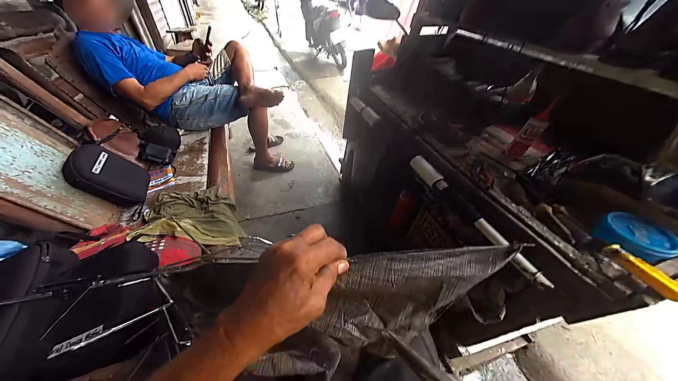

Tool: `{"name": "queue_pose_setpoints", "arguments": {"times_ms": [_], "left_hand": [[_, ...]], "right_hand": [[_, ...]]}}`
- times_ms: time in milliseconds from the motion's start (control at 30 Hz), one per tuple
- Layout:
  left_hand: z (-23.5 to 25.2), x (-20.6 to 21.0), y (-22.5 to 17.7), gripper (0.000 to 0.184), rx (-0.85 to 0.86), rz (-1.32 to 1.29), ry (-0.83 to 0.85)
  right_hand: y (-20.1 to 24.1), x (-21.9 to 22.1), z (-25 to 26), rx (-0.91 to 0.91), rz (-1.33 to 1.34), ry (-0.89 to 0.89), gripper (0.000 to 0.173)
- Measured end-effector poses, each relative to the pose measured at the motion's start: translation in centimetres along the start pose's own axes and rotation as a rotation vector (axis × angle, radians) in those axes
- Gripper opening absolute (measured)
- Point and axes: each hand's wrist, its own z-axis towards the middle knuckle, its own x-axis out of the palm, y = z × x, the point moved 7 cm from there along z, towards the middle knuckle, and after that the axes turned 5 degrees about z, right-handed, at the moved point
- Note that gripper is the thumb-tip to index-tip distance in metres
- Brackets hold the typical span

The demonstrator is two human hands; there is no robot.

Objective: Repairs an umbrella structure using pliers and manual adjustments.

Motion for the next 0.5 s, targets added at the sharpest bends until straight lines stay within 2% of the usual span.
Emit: {"name": "queue_pose_setpoints", "arguments": {"times_ms": [100,200,300,400,500], "left_hand": [[0.2,-0.5,0.5,0.020,-0.032,-0.023,0.016],[0.3,-0.9,0.6,0.020,-0.036,-0.013,0.021],[0.2,-1.1,0.5,0.019,-0.030,0.000,0.031],[0.1,-1.0,0.4,0.018,-0.030,0.000,0.037],[0.1,-0.9,0.5,0.018,-0.024,-0.016,0.057]], "right_hand": [[-2.5,-0.1,0.2,-0.001,-0.035,-0.010,0.041],[-6.1,-0.3,0.0,0.083,-0.234,-0.043,0.041],[-9.8,0.1,-0.5,0.256,-0.452,-0.014,0.044],[-13.8,0.7,-1.3,0.459,-0.553,0.012,0.043],[-16.6,1.2,-2.2,0.572,-0.597,-0.010,0.044]]}}
